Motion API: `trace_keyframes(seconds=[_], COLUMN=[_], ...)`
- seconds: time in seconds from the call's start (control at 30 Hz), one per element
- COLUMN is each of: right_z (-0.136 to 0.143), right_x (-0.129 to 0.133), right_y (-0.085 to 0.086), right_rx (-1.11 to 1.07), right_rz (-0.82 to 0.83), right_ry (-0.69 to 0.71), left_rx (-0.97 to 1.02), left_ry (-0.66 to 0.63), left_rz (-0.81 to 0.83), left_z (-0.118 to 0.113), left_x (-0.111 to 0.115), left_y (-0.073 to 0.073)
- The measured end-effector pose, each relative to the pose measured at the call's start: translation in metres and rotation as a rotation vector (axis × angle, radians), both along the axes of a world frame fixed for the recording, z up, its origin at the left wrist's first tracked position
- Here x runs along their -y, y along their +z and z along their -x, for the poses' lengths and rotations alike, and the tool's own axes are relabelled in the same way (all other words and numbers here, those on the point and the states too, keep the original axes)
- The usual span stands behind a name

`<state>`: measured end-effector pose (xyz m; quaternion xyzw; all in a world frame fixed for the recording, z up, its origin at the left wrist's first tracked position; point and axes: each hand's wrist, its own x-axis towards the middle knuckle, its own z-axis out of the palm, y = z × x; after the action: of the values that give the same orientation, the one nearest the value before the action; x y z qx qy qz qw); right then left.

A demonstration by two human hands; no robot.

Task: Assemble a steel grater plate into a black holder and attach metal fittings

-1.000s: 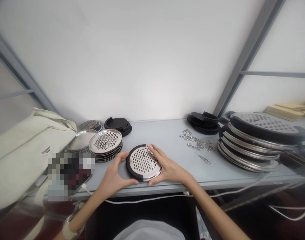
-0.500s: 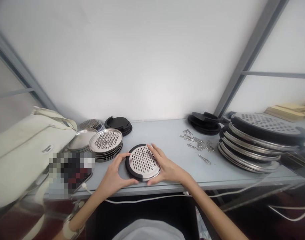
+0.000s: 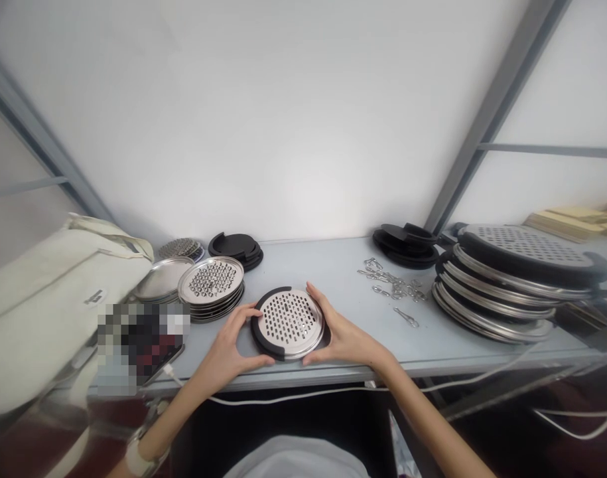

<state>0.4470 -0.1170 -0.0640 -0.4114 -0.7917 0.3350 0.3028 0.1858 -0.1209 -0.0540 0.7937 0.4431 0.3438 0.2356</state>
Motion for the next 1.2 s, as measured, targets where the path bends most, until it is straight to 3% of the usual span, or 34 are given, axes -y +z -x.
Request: trace_keyframes(seconds=[0.27,0.53,0.67,0.8,0.97,1.07,1.13,1.2], right_z=[0.0,0.002,0.0,-0.001,-0.001,0.003,0.007,0.012], right_x=[0.0,0.001,0.0,0.001,0.003,0.001,-0.002,-0.003], right_y=[0.003,0.002,0.004,0.008,0.007,0.003,0.002,0.002], right_rx=[-0.011,-0.018,-0.049,-0.042,-0.129,-0.184,-0.22,-0.233], right_rz=[0.044,-0.044,-0.083,-0.161,-0.187,-0.131,-0.058,0.06], right_ry=[-0.001,-0.03,-0.073,-0.148,-0.221,-0.334,-0.511,-0.514], left_rx=[-0.018,-0.025,0.064,0.145,0.09,0.049,0.037,0.05], left_ry=[-0.037,-0.008,0.004,-0.014,0.036,0.006,-0.033,-0.044], left_rz=[-0.039,-0.043,-0.05,-0.061,-0.094,-0.067,0.0,0.076], left_z=[0.001,0.001,0.002,0.001,-0.001,-0.001,-0.002,-0.003], left_x=[-0.003,-0.001,-0.001,-0.002,-0.002,-0.002,-0.001,-0.001], left_y=[0.003,-0.004,-0.003,-0.002,-0.001,-0.003,-0.005,-0.007])
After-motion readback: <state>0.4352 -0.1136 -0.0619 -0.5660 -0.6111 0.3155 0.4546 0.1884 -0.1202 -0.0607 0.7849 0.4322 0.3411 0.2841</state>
